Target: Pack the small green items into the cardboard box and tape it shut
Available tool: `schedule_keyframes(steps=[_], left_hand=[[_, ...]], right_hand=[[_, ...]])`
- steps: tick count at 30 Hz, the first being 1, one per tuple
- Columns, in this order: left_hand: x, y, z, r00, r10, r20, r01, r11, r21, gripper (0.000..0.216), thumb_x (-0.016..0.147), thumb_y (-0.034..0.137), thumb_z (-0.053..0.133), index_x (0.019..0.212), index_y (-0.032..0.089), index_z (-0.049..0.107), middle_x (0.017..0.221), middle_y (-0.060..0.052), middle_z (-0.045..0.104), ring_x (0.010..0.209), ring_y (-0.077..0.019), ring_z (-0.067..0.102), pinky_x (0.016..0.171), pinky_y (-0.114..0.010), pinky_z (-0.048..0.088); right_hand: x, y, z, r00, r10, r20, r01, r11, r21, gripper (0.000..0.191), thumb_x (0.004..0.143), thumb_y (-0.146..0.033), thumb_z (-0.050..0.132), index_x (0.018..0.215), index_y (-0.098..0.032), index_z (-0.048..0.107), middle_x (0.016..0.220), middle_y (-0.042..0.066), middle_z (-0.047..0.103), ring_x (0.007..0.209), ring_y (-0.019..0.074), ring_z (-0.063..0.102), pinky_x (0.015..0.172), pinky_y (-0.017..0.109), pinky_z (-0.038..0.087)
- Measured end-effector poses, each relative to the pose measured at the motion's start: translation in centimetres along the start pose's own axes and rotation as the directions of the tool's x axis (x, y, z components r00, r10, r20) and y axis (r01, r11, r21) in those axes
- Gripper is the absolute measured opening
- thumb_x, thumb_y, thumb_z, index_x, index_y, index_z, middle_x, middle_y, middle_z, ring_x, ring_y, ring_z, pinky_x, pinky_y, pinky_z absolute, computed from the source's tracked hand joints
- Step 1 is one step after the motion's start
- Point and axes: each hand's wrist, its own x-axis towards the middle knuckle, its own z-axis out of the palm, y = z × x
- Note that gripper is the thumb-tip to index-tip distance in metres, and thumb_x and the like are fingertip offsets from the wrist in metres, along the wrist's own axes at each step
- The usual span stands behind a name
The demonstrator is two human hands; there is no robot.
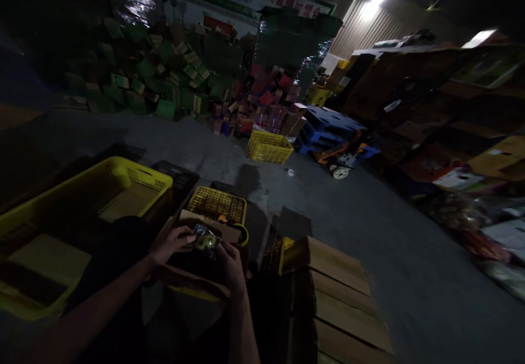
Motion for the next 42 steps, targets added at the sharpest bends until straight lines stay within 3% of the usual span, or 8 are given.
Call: schedule_keyframes(steps=[7, 13, 18, 21, 25, 30, 38, 42], left_hand=[[0.2, -1.9, -0.6, 0.964, -0.181, 0.197, 0.207, 0.971, -0.119, 0.078, 0.069, 0.055, 0.092, 0.135, 0.024, 0.063, 0.125, -0.015, 0.075, 0.097, -0.0333, 0.079, 0.087, -0.044, 0.061], [0.5, -2.6, -0.5, 0.98, -0.123, 0.155, 0.152, 0.969, -0.194, 0.067, 0.059, 0.043, 0.101, 0.114, 0.017, 0.075, 0.124, -0.018, 0.075, 0.111, -0.0364, 0.074, 0.103, -0.051, 0.056], [1.0, -2.5, -0.7, 0.992, -0.095, 0.086, 0.109, 0.977, -0.185, 0.064, 0.057, 0.043, 0.101, 0.11, 0.017, 0.077, 0.119, -0.016, 0.076, 0.112, -0.0363, 0.073, 0.101, -0.051, 0.057], [0.9, -2.3, -0.6, 0.994, -0.067, 0.081, 0.077, 0.989, -0.128, 0.06, 0.059, 0.043, 0.1, 0.108, 0.017, 0.078, 0.12, -0.015, 0.076, 0.109, -0.035, 0.073, 0.095, -0.047, 0.06], [0.3, -1.7, -0.6, 0.987, -0.072, 0.144, 0.083, 0.993, -0.078, 0.064, 0.065, 0.041, 0.097, 0.121, 0.02, 0.076, 0.126, -0.016, 0.074, 0.1, -0.0317, 0.076, 0.091, -0.046, 0.06], [-0.4, -1.1, -0.4, 0.96, -0.051, 0.275, 0.109, 0.974, -0.2, 0.076, 0.071, 0.038, 0.095, 0.14, 0.025, 0.066, 0.138, -0.015, 0.069, 0.123, -0.0359, 0.068, 0.104, -0.048, 0.053], [-0.1, -1.9, 0.3, 0.988, -0.084, 0.126, 0.103, 0.982, -0.157, 0.066, 0.068, 0.053, 0.093, 0.123, 0.022, 0.074, 0.132, -0.016, 0.071, 0.129, -0.0364, 0.064, 0.1, -0.045, 0.056], [-0.2, -1.7, 0.1, 0.995, -0.057, 0.078, 0.066, 0.991, -0.114, 0.064, 0.065, 0.049, 0.095, 0.12, 0.021, 0.076, 0.127, -0.014, 0.074, 0.121, -0.0338, 0.069, 0.098, -0.041, 0.056]], right_hand=[[0.3, -0.2, 0.1, 0.998, -0.049, -0.044, 0.05, 0.999, 0.01, 0.044, 0.078, -0.049, 0.087, 0.114, -0.023, 0.082, 0.102, 0.007, 0.082, 0.106, 0.031, 0.073, 0.097, 0.043, 0.055], [0.2, 0.0, -0.1, 1.0, 0.005, -0.012, -0.005, 1.0, 0.007, 0.048, 0.08, -0.05, 0.086, 0.12, -0.024, 0.08, 0.109, 0.008, 0.081, 0.106, 0.0296, 0.073, 0.101, 0.045, 0.052], [0.3, -0.5, -0.2, 0.996, -0.044, -0.074, 0.038, 0.996, -0.082, 0.053, 0.078, -0.055, 0.086, 0.122, -0.025, 0.079, 0.123, 0.008, 0.078, 0.122, 0.0335, 0.066, 0.103, 0.046, 0.051], [0.2, -0.6, -0.2, 0.992, -0.065, -0.111, 0.051, 0.99, -0.131, 0.049, 0.075, -0.052, 0.088, 0.115, -0.024, 0.081, 0.115, 0.007, 0.08, 0.113, 0.0317, 0.069, 0.094, 0.04, 0.054], [0.2, 0.0, -0.3, 0.994, -0.032, -0.102, 0.024, 0.996, -0.085, 0.041, 0.073, -0.046, 0.09, 0.106, -0.022, 0.083, 0.097, 0.006, 0.081, 0.088, 0.0256, 0.072, 0.083, 0.036, 0.055], [0.5, 0.6, -0.8, 0.992, -0.064, -0.113, 0.056, 0.996, -0.072, 0.034, 0.07, -0.038, 0.09, 0.098, -0.023, 0.083, 0.096, 0.005, 0.08, 0.087, 0.0255, 0.071, 0.084, 0.037, 0.054], [0.5, 0.2, -0.5, 0.983, -0.171, -0.069, 0.16, 0.978, -0.134, 0.016, 0.069, -0.032, 0.086, 0.082, -0.025, 0.082, 0.127, 0.006, 0.075, 0.122, 0.0325, 0.064, 0.101, 0.04, 0.05], [0.3, -0.3, 0.0, 0.987, -0.144, -0.078, 0.136, 0.986, -0.094, 0.025, 0.074, -0.037, 0.084, 0.096, -0.025, 0.082, 0.115, 0.006, 0.079, 0.115, 0.0311, 0.068, 0.099, 0.039, 0.052]])
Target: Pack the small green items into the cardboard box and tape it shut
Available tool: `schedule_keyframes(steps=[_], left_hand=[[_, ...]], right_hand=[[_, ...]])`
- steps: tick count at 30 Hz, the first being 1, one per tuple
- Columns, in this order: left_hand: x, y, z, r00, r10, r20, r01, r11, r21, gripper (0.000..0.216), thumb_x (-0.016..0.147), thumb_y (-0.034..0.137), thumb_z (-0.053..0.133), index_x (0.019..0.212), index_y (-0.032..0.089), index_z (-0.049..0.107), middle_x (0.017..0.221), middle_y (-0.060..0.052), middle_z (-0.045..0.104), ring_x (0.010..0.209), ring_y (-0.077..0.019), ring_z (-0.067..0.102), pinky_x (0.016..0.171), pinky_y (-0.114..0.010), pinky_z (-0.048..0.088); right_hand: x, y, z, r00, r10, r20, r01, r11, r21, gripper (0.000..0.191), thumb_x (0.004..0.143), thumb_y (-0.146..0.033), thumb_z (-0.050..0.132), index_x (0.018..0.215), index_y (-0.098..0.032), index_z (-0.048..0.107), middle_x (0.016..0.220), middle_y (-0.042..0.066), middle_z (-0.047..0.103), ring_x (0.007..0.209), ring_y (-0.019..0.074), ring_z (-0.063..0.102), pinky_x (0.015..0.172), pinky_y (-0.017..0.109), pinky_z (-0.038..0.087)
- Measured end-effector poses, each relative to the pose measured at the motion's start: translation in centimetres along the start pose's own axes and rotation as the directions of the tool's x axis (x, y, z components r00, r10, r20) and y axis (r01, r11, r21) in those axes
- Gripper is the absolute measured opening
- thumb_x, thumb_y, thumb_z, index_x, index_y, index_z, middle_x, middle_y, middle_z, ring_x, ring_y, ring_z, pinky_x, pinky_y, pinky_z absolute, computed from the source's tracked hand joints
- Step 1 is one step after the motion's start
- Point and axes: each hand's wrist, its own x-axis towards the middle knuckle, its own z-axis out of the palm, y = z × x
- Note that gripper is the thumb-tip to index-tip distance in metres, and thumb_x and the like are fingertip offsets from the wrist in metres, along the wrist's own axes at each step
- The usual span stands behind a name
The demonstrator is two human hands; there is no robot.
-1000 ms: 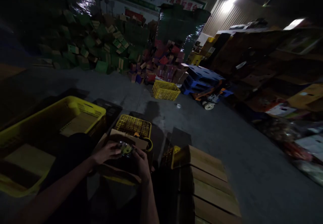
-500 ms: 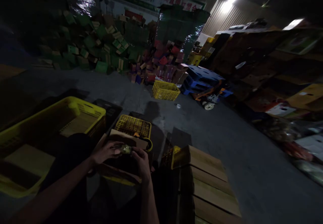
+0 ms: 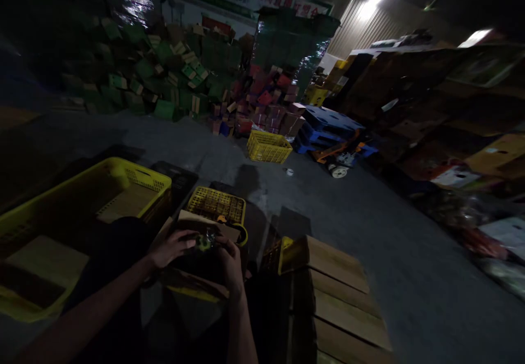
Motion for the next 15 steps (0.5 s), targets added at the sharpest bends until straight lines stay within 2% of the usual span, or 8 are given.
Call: schedule_keyframes(steps=[3, 6, 9, 11, 15], left_hand=[[-0.2, 0.6, 0.1, 0.998, 0.066, 0.003, -0.066, 0.994, 0.082, 0.061, 0.067, 0.045, 0.093, 0.12, 0.021, 0.077, 0.123, -0.013, 0.076, 0.118, -0.0339, 0.07, 0.097, -0.04, 0.056], [-0.5, 1.3, 0.2, 0.988, 0.143, 0.055, -0.152, 0.963, 0.225, 0.051, 0.071, 0.04, 0.089, 0.117, 0.022, 0.08, 0.123, -0.012, 0.077, 0.118, -0.0343, 0.069, 0.101, -0.042, 0.054], [-0.7, 1.8, 0.3, 0.978, 0.182, 0.099, -0.205, 0.926, 0.318, 0.047, 0.072, 0.033, 0.087, 0.118, 0.025, 0.081, 0.122, -0.01, 0.078, 0.121, -0.0349, 0.067, 0.107, -0.042, 0.05], [-0.6, 1.8, 0.3, 0.975, 0.194, 0.112, -0.22, 0.919, 0.328, 0.052, 0.071, 0.03, 0.087, 0.122, 0.027, 0.079, 0.125, -0.008, 0.077, 0.125, -0.035, 0.066, 0.109, -0.042, 0.049], [-0.2, 1.2, 0.3, 0.978, 0.188, 0.086, -0.205, 0.935, 0.29, 0.056, 0.072, 0.035, 0.088, 0.125, 0.025, 0.076, 0.127, -0.009, 0.076, 0.124, -0.0343, 0.066, 0.105, -0.041, 0.051]], right_hand=[[0.0, -0.4, 0.3, 1.0, 0.016, -0.023, -0.015, 0.999, 0.043, 0.041, 0.079, -0.046, 0.082, 0.115, -0.026, 0.08, 0.121, 0.008, 0.078, 0.115, 0.0303, 0.069, 0.097, 0.039, 0.053], [0.0, -0.3, 0.4, 0.999, 0.039, 0.026, -0.04, 0.999, 0.016, 0.048, 0.08, -0.049, 0.084, 0.121, -0.025, 0.078, 0.124, 0.008, 0.077, 0.115, 0.0302, 0.069, 0.098, 0.04, 0.053], [-0.1, 0.2, 0.2, 0.996, 0.065, 0.057, -0.064, 0.998, -0.017, 0.04, 0.076, -0.049, 0.088, 0.107, -0.024, 0.08, 0.107, 0.006, 0.081, 0.098, 0.0278, 0.072, 0.089, 0.038, 0.054], [-0.1, 0.5, 0.0, 0.998, 0.058, 0.033, -0.058, 0.998, -0.002, 0.034, 0.073, -0.047, 0.09, 0.096, -0.024, 0.08, 0.094, 0.003, 0.079, 0.086, 0.024, 0.07, 0.081, 0.035, 0.053], [0.0, 0.5, -0.2, 1.0, 0.012, -0.026, -0.012, 1.0, 0.016, 0.026, 0.072, -0.041, 0.089, 0.084, -0.023, 0.075, 0.084, 0.0, 0.074, 0.078, 0.0192, 0.064, 0.075, 0.029, 0.05]])
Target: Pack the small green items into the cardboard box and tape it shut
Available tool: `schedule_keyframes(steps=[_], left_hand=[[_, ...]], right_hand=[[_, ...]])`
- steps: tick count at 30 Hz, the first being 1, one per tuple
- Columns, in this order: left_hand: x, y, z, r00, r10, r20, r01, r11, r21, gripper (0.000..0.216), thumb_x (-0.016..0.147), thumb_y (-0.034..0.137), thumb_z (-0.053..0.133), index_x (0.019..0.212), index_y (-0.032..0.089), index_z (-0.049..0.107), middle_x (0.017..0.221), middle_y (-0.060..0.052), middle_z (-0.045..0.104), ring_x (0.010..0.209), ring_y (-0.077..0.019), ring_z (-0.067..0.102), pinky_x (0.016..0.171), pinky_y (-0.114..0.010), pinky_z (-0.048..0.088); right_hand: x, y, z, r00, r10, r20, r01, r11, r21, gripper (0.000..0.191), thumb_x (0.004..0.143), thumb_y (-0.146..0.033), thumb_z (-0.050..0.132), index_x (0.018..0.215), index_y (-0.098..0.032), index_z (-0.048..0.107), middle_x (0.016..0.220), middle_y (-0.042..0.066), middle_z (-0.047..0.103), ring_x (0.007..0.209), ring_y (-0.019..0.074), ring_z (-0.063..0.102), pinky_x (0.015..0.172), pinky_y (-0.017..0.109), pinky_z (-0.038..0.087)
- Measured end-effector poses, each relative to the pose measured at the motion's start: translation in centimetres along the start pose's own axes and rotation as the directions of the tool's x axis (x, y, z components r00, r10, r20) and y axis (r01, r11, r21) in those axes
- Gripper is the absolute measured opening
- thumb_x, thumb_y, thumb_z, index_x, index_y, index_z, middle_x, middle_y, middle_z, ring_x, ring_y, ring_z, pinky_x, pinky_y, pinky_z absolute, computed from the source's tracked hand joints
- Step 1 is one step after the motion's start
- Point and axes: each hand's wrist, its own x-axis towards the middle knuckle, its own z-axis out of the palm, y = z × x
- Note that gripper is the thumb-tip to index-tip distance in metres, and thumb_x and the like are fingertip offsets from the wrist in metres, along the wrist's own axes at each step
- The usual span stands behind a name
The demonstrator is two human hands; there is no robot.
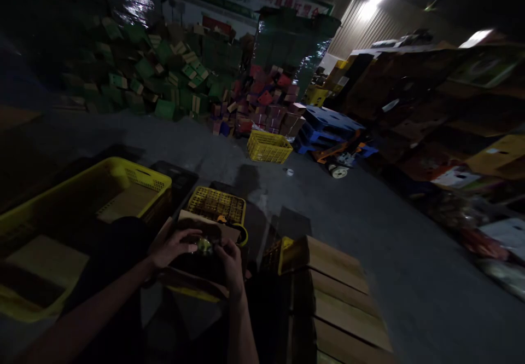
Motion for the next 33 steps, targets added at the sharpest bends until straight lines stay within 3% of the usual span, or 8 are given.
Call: schedule_keyframes(steps=[5, 10, 17, 24, 30, 33], left_hand=[[0.1, -0.8, 0.2, 1.0, -0.017, -0.02, 0.014, 0.993, -0.118, 0.048, 0.075, 0.043, 0.087, 0.118, 0.022, 0.078, 0.122, -0.01, 0.077, 0.119, -0.032, 0.068, 0.102, -0.038, 0.054], [0.2, -1.2, 0.0, 0.999, -0.037, -0.003, 0.036, 0.976, -0.214, 0.056, 0.072, 0.044, 0.091, 0.121, 0.021, 0.076, 0.122, -0.011, 0.076, 0.12, -0.0313, 0.068, 0.1, -0.039, 0.056], [0.2, -0.7, 0.2, 0.998, -0.026, 0.054, 0.035, 0.985, -0.17, 0.056, 0.076, 0.05, 0.088, 0.121, 0.017, 0.078, 0.124, -0.013, 0.077, 0.121, -0.034, 0.068, 0.105, -0.044, 0.055], [0.2, -0.2, 0.3, 0.996, -0.077, -0.048, 0.069, 0.987, -0.146, 0.055, 0.07, 0.059, 0.088, 0.102, 0.014, 0.083, 0.11, -0.014, 0.08, 0.11, -0.0352, 0.073, 0.098, -0.047, 0.059], [0.3, -0.1, 0.5, 0.99, -0.076, -0.116, 0.052, 0.979, -0.199, 0.056, 0.067, 0.059, 0.09, 0.1, 0.015, 0.08, 0.109, -0.013, 0.076, 0.109, -0.0324, 0.071, 0.093, -0.044, 0.062], [0.4, -0.1, 0.4, 0.989, -0.029, -0.145, 0.01, 0.991, -0.134, 0.052, 0.068, 0.057, 0.089, 0.098, 0.016, 0.079, 0.108, -0.012, 0.077, 0.107, -0.0311, 0.072, 0.092, -0.042, 0.061]], right_hand=[[0.0, -0.4, 0.1, 0.999, -0.032, -0.024, 0.031, 0.999, -0.033, 0.026, 0.072, -0.043, 0.088, 0.085, -0.024, 0.076, 0.084, 0.001, 0.073, 0.083, 0.022, 0.065, 0.078, 0.032, 0.05], [0.1, -0.7, 0.0, 0.996, -0.07, -0.051, 0.065, 0.993, -0.097, 0.028, 0.07, -0.044, 0.089, 0.088, -0.024, 0.08, 0.091, 0.005, 0.077, 0.097, 0.0277, 0.068, 0.088, 0.037, 0.051], [-0.2, -0.7, 0.5, 0.996, -0.091, -0.016, 0.089, 0.993, -0.073, 0.024, 0.075, -0.041, 0.087, 0.089, -0.023, 0.079, 0.096, 0.004, 0.078, 0.094, 0.025, 0.068, 0.089, 0.035, 0.051], [-0.5, -0.8, 0.9, 0.998, -0.044, 0.052, 0.049, 0.995, -0.092, 0.028, 0.079, -0.042, 0.085, 0.099, -0.024, 0.078, 0.097, 0.003, 0.077, 0.092, 0.0237, 0.067, 0.086, 0.033, 0.052], [0.0, 0.0, 0.7, 0.998, -0.044, -0.047, 0.042, 0.999, -0.032, 0.03, 0.08, -0.047, 0.085, 0.091, -0.021, 0.073, 0.086, 0.001, 0.072, 0.079, 0.0183, 0.063, 0.075, 0.028, 0.05], [0.1, 0.2, 0.6, 0.995, -0.055, -0.078, 0.054, 0.998, -0.02, 0.032, 0.079, -0.047, 0.086, 0.089, -0.021, 0.071, 0.084, 0.001, 0.07, 0.079, 0.0182, 0.062, 0.073, 0.027, 0.049]])
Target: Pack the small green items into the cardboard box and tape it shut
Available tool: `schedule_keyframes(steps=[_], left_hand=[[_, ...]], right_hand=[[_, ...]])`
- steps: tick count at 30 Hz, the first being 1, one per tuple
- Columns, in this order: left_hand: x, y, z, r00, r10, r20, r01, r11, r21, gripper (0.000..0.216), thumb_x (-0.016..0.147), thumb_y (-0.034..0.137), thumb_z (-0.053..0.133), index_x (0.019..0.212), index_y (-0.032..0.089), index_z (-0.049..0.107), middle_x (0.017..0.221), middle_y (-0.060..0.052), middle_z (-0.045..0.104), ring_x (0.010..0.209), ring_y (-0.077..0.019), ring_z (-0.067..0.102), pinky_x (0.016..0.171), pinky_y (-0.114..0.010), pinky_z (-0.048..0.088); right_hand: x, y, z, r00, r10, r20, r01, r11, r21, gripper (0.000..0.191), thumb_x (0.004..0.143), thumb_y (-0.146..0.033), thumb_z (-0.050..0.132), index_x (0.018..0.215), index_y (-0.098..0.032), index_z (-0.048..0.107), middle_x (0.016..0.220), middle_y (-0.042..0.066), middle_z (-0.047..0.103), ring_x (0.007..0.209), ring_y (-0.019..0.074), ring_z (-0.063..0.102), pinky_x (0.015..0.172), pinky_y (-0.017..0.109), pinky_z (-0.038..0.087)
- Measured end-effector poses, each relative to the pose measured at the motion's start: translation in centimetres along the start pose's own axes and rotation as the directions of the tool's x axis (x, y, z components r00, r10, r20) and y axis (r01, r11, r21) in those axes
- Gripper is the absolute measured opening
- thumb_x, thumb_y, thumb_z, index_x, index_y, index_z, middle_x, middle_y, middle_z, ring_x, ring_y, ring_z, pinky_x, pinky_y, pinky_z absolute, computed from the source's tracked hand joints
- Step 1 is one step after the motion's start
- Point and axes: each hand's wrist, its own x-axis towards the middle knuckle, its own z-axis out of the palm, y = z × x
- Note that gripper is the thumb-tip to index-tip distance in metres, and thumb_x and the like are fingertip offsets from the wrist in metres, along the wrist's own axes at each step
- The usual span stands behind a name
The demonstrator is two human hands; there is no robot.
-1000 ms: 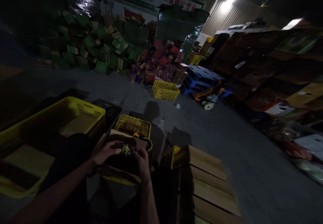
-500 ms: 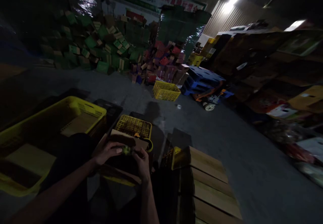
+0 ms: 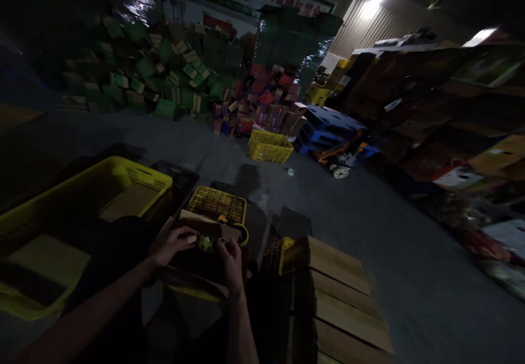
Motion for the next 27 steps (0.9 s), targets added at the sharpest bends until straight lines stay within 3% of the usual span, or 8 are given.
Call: schedule_keyframes(steps=[5, 11, 16, 19, 22, 24, 27], left_hand=[[0.1, 0.0, -0.1, 0.999, 0.053, 0.007, -0.053, 0.992, 0.112, 0.04, 0.074, 0.054, 0.085, 0.086, 0.016, 0.078, 0.109, -0.012, 0.079, 0.104, -0.0313, 0.072, 0.095, -0.042, 0.058], [0.4, -0.5, 0.2, 0.999, -0.004, -0.054, -0.002, 0.993, -0.118, 0.048, 0.063, 0.057, 0.092, 0.079, 0.015, 0.074, 0.097, -0.011, 0.079, 0.103, -0.0318, 0.073, 0.099, -0.048, 0.059], [0.5, -1.0, -0.2, 0.999, -0.046, 0.007, 0.047, 0.98, -0.195, 0.055, 0.069, 0.059, 0.09, 0.103, 0.017, 0.077, 0.12, -0.014, 0.076, 0.121, -0.0341, 0.068, 0.104, -0.048, 0.057], [0.7, -1.3, -0.7, 0.972, -0.236, -0.014, 0.229, 0.953, -0.2, 0.07, 0.076, 0.068, 0.082, 0.121, 0.016, 0.073, 0.127, -0.02, 0.074, 0.118, -0.0361, 0.071, 0.1, -0.048, 0.059], [0.8, -1.6, -1.0, 0.909, -0.416, 0.017, 0.413, 0.895, -0.17, 0.087, 0.082, 0.077, 0.068, 0.138, 0.01, 0.063, 0.112, -0.024, 0.077, 0.103, -0.0369, 0.077, 0.096, -0.05, 0.061], [0.7, -1.7, -1.0, 0.899, -0.427, 0.101, 0.438, 0.878, -0.191, 0.093, 0.083, 0.081, 0.064, 0.144, 0.011, 0.058, 0.109, -0.023, 0.078, 0.1, -0.0368, 0.078, 0.095, -0.051, 0.061], [0.3, -1.9, -0.7, 0.925, -0.341, 0.168, 0.372, 0.902, -0.22, 0.085, 0.073, 0.075, 0.08, 0.131, 0.014, 0.068, 0.119, -0.021, 0.076, 0.11, -0.0375, 0.075, 0.099, -0.051, 0.059]], right_hand=[[0.1, 0.0, 0.1, 0.999, 0.027, -0.04, -0.024, 0.996, 0.082, 0.033, 0.075, -0.046, 0.088, 0.087, -0.022, 0.068, 0.081, -0.001, 0.069, 0.073, 0.0167, 0.061, 0.07, 0.027, 0.048], [0.6, 0.2, -0.1, 0.997, 0.042, -0.072, -0.033, 0.993, 0.112, 0.033, 0.073, -0.045, 0.089, 0.082, -0.022, 0.067, 0.074, -0.002, 0.063, 0.068, 0.0143, 0.056, 0.065, 0.025, 0.045], [0.6, 0.2, -0.3, 0.998, 0.033, -0.051, -0.028, 0.995, 0.093, 0.032, 0.075, -0.044, 0.088, 0.082, -0.021, 0.067, 0.075, -0.002, 0.063, 0.069, 0.014, 0.055, 0.067, 0.026, 0.045], [0.4, 0.2, -0.3, 0.999, 0.012, -0.034, -0.01, 0.997, 0.07, 0.031, 0.076, -0.044, 0.088, 0.084, -0.022, 0.069, 0.077, -0.001, 0.065, 0.07, 0.0149, 0.056, 0.067, 0.026, 0.045], [0.2, 0.1, -0.1, 1.0, -0.026, -0.014, 0.026, 0.999, 0.022, 0.029, 0.077, -0.045, 0.087, 0.086, -0.022, 0.071, 0.081, 0.001, 0.068, 0.074, 0.0166, 0.058, 0.07, 0.027, 0.046], [0.1, -0.1, 0.0, 0.999, -0.039, 0.019, 0.039, 0.999, 0.0, 0.028, 0.077, -0.044, 0.086, 0.086, -0.022, 0.072, 0.083, 0.001, 0.07, 0.078, 0.0177, 0.06, 0.074, 0.028, 0.047], [-0.2, -0.5, 0.3, 0.994, -0.049, 0.097, 0.051, 0.998, -0.025, 0.023, 0.078, -0.041, 0.085, 0.083, -0.023, 0.072, 0.086, 0.002, 0.072, 0.085, 0.0202, 0.063, 0.081, 0.03, 0.049]])
